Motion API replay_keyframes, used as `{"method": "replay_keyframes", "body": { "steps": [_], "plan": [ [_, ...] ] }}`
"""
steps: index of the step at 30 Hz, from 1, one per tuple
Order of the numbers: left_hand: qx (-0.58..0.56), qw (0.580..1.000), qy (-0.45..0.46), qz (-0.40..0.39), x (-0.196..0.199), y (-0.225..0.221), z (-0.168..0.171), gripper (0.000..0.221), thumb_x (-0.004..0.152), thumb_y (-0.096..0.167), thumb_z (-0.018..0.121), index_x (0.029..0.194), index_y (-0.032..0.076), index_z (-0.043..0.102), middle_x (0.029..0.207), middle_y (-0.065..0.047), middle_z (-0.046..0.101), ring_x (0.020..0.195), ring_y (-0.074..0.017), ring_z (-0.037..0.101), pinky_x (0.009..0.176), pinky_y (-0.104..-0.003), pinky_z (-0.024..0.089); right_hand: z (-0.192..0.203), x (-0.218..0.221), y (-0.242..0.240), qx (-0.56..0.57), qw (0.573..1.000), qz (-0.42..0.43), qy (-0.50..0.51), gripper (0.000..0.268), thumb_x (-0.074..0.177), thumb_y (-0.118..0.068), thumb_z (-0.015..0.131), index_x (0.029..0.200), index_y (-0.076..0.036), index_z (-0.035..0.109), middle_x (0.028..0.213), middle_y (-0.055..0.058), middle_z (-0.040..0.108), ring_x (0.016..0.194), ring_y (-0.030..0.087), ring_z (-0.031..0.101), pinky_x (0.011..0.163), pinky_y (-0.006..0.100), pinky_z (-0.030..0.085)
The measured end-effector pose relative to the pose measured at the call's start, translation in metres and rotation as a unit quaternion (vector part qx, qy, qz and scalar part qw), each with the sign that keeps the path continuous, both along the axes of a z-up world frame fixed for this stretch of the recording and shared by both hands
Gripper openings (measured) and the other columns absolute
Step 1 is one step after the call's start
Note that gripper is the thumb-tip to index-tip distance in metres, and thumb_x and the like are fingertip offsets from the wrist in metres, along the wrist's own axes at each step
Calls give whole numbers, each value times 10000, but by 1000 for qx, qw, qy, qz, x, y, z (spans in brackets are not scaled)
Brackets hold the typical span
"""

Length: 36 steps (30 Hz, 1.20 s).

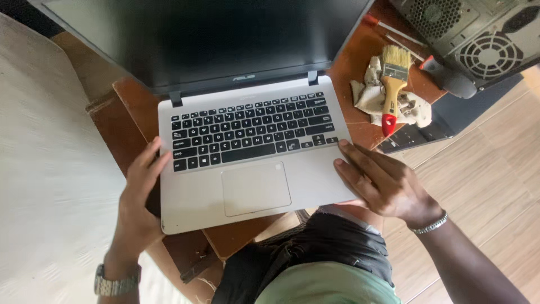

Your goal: The person replaces a back panel, opens the laptop, and brushes dust off the internal motherboard and cooling fan with a brush.

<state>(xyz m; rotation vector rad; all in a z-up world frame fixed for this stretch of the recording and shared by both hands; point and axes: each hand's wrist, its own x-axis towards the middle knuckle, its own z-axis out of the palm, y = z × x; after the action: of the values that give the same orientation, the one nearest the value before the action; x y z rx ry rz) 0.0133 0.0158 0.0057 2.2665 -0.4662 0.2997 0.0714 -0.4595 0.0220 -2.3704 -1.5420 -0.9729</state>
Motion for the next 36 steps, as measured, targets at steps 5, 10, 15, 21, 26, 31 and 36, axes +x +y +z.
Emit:
{"method": "replay_keyframes", "body": {
  "steps": [5, 10, 15, 21, 26, 31, 36],
  "plan": [
    [-16, 1000, 1, -14, 20, -2, -5, 955, 994, 449, 728, 1773, 49, 346, 1903, -262, 221, 1768, -470, 232, 1431, -641, 230, -40, 12, -11, 139, 987, 26, 81, 506, 1076, -390, 709, 1185, 103, 744, 1299, 387, 765, 1106, 528, 822, 893, 558, 707],
    [64, 996, -55, -6, 26, 11, -18, 837, 1099, 387, 628, 1768, -39, 363, 1888, -305, 226, 1734, -506, 222, 1419, -635, 186, -37, 15, 0, 268, 955, 32, 120, 694, 1040, -595, 701, 1152, 84, 797, 1251, 357, 812, 1047, 517, 848, 812, 530, 686],
    [-160, 948, 221, 165, 33, -41, 62, 820, 1153, 535, 368, 1808, 78, 186, 1894, -258, 175, 1721, -530, 173, 1374, -704, 115, -7, 22, 10, 313, 939, 35, 139, 698, 1040, -578, 747, 1154, 111, 762, 1161, 354, 816, 989, 523, 841, 785, 503, 648],
    [-174, 969, 144, 103, 69, 5, 4, 668, 1255, 413, 403, 1847, 185, 195, 1696, -300, 451, 1550, -515, 515, 1311, -617, 403, 24, 36, 22, 341, 926, 48, 154, 698, 1013, -533, 823, 1077, 158, 748, 1046, 359, 801, 880, 447, 817, 754, 463, 620],
    [-41, 989, -138, -18, 92, 17, -16, 520, 1262, 273, 583, 1694, -1, 488, 1750, -262, 505, 1669, -408, 485, 1408, -563, 382, 37, 20, 26, 310, 934, -23, 175, 668, 984, -463, 734, 1105, 194, 715, 1154, 385, 797, 1096, 507, 836, 973, 533, 658],
    [-114, 987, -105, -44, 92, 0, 2, 477, 1282, 248, 460, 1524, -126, 632, 1582, -329, 636, 1588, -465, 577, 1419, -566, 410, 47, 18, 34, 319, 930, -35, 179, 702, 1028, -445, 683, 1145, 247, 689, 1175, 426, 783, 1132, 533, 823, 1012, 560, 656],
    [-130, 978, -155, -42, 111, 4, -15, 573, 1315, 359, 400, 1456, -134, 655, 1485, -319, 676, 1444, -449, 650, 1309, -547, 497, 42, 24, 39, 347, 924, -45, 156, 739, 1087, -486, 632, 1148, 249, 685, 1160, 418, 787, 1088, 530, 816, 1026, 580, 593]
  ]
}}
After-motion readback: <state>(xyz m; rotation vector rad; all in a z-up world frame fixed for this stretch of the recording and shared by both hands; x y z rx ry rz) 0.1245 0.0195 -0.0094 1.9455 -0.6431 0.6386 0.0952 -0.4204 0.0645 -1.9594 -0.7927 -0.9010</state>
